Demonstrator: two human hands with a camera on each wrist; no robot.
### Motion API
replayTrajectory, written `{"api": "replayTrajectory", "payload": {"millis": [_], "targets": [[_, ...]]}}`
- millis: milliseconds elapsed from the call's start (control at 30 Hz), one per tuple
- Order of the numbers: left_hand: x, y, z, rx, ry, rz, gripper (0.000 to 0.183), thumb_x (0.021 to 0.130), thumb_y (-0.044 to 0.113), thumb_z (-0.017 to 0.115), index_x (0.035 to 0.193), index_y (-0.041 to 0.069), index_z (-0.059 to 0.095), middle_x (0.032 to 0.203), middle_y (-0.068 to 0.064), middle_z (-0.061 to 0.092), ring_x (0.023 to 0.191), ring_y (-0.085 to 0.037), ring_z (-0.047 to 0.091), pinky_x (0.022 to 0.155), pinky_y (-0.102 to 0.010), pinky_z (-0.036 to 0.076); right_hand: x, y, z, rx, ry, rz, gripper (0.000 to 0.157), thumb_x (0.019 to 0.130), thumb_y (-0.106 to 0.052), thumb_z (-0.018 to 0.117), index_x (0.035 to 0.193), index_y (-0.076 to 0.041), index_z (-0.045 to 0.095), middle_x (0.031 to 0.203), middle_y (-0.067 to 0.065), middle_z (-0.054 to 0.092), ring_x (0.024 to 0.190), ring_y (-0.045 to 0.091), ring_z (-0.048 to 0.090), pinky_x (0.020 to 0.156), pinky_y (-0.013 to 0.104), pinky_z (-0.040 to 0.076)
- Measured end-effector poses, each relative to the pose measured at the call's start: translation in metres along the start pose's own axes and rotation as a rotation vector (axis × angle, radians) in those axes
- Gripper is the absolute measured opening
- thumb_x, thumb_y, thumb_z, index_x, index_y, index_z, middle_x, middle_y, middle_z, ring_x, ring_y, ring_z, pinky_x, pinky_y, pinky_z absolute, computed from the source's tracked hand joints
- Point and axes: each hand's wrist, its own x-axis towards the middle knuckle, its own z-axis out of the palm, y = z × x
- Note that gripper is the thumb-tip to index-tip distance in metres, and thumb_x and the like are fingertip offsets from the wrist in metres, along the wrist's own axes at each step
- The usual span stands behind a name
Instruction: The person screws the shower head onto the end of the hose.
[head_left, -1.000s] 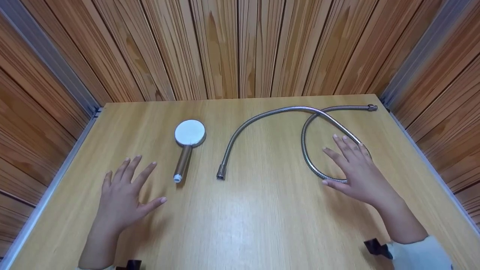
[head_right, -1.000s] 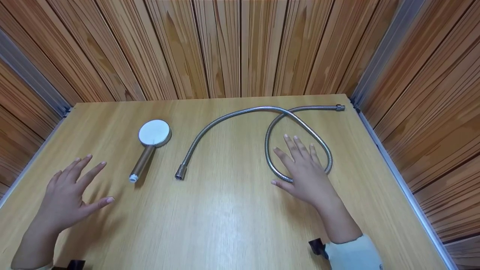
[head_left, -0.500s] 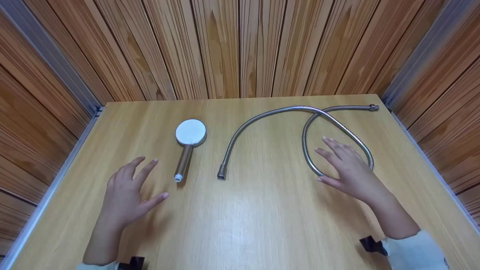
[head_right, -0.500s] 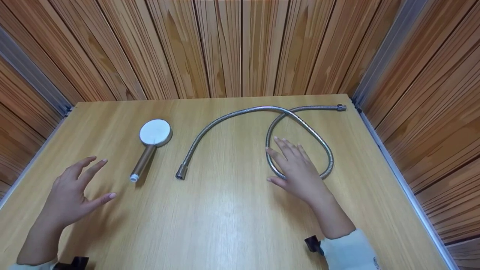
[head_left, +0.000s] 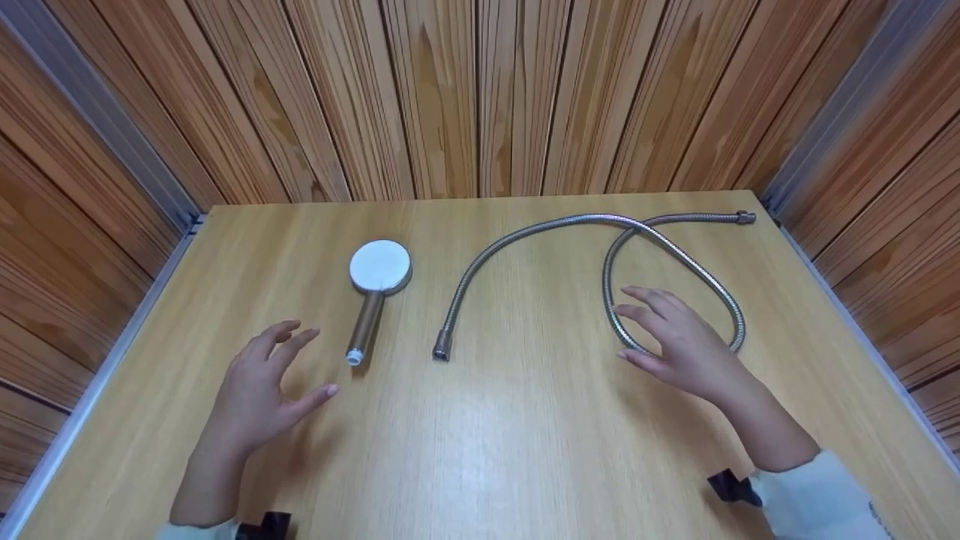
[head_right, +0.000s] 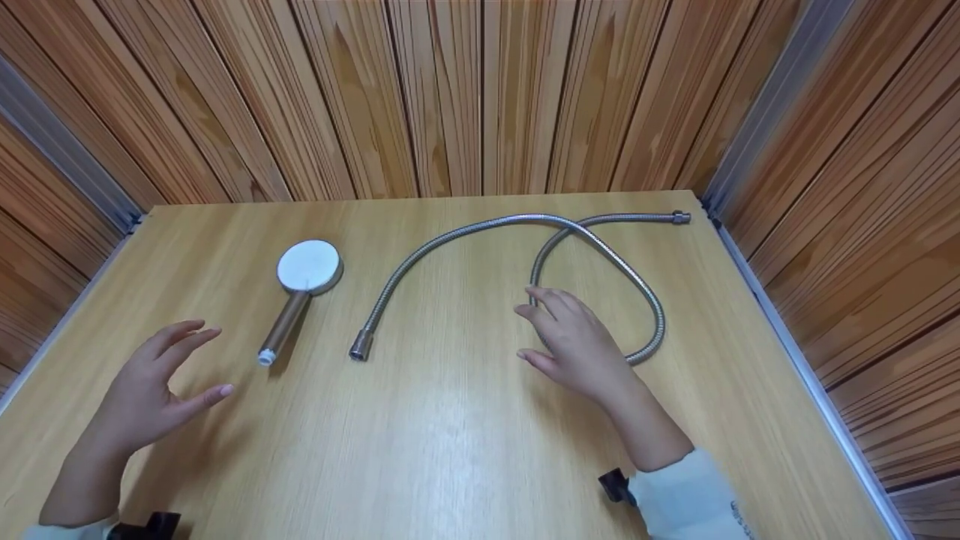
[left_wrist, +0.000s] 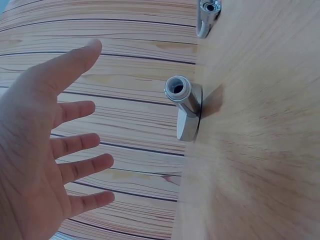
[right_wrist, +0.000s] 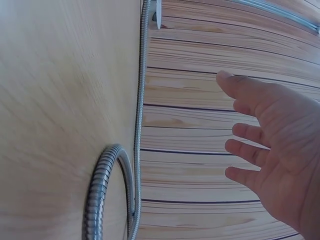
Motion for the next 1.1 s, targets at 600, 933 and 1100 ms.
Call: {"api": "replayTrajectory", "payload": {"millis": [600, 933, 1100], "targets": [[0.006, -0.007, 0.005, -0.113, -0.014, -0.058, 0.072, 0.075, 0.037, 0.085, 0.136, 0.013, 0.055, 0.141, -0.013, 0.046, 0.128, -0.036, 0.043, 0.098, -0.065, 0.042, 0.012, -0.003, 0.01, 0.049, 0.031, -0.03, 0.054, 0.072, -0.013, 0.088, 0.12, -0.009, 0.066, 0.138, 0.017, 0.052, 0.126, 0.036, 0.047, 0.1, 0.057, 0.043], [0.009, -0.01, 0.008, -0.192, -0.014, -0.083, 0.067, 0.08, 0.044, 0.079, 0.135, 0.015, 0.055, 0.138, -0.009, 0.051, 0.128, -0.033, 0.046, 0.1, -0.062, 0.042, 0.019, -0.007, 0.015, 0.116, 0.054, -0.03, 0.053, 0.072, -0.011, 0.088, 0.12, -0.009, 0.066, 0.142, 0.015, 0.05, 0.127, 0.035, 0.048, 0.098, 0.054, 0.048], [0.011, -0.011, 0.007, -0.253, -0.066, -0.141, 0.066, 0.082, 0.045, 0.077, 0.136, 0.016, 0.054, 0.14, -0.01, 0.049, 0.126, -0.033, 0.047, 0.099, -0.063, 0.043, 0.021, -0.008, 0.019, 0.141, 0.044, -0.031, 0.053, 0.072, -0.011, 0.088, 0.12, -0.009, 0.066, 0.14, 0.015, 0.051, 0.127, 0.035, 0.048, 0.096, 0.052, 0.05]]}}
